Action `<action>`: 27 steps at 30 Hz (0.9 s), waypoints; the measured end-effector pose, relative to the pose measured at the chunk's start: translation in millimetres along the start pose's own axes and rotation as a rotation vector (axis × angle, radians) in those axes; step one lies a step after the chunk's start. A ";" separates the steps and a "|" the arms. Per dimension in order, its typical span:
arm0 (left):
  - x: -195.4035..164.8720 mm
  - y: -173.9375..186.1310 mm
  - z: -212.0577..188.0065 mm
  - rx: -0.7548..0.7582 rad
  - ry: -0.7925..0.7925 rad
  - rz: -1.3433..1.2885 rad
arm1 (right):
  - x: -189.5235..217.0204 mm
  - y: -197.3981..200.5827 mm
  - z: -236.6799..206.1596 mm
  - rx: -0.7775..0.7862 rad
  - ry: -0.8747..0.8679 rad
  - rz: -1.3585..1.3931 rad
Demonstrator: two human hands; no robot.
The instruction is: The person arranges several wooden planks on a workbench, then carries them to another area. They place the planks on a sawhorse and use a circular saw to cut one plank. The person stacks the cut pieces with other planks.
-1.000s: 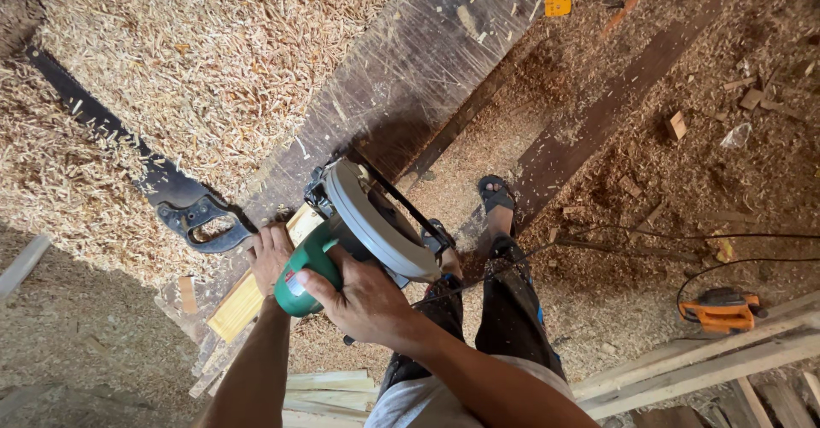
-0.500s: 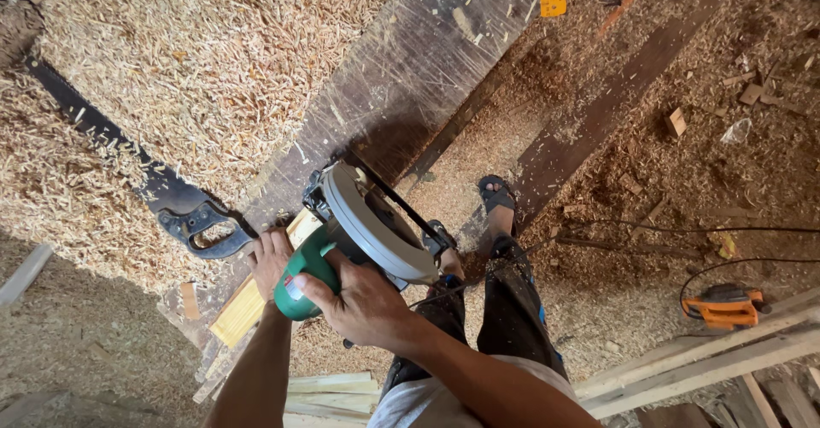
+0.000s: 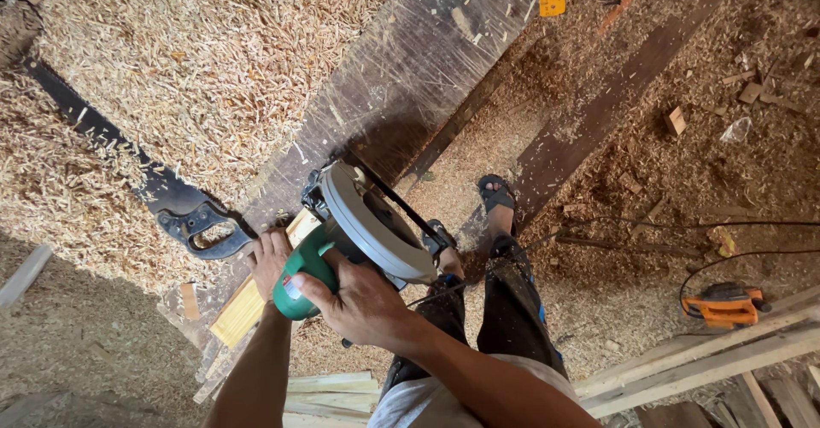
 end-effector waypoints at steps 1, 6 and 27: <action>-0.2 -0.3 0.4 -0.007 -0.003 -0.004 | -0.7 0.2 0.3 0.003 -0.012 -0.001; 4.0 -7.5 0.5 0.009 0.005 0.015 | -3.3 -0.8 0.6 0.004 -0.049 -0.014; 4.2 -6.3 -0.3 -0.054 -0.032 -0.027 | -5.0 -4.9 6.1 0.039 -0.075 -0.008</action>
Point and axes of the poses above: each hand's wrist, its own z-axis towards the middle knuckle, its own y-axis out of the back of the hand, x = y × z, the point moved 5 cm from there along z, towards the middle knuckle, and after that the axes turned 1 degree about y, right-handed, at the moved point
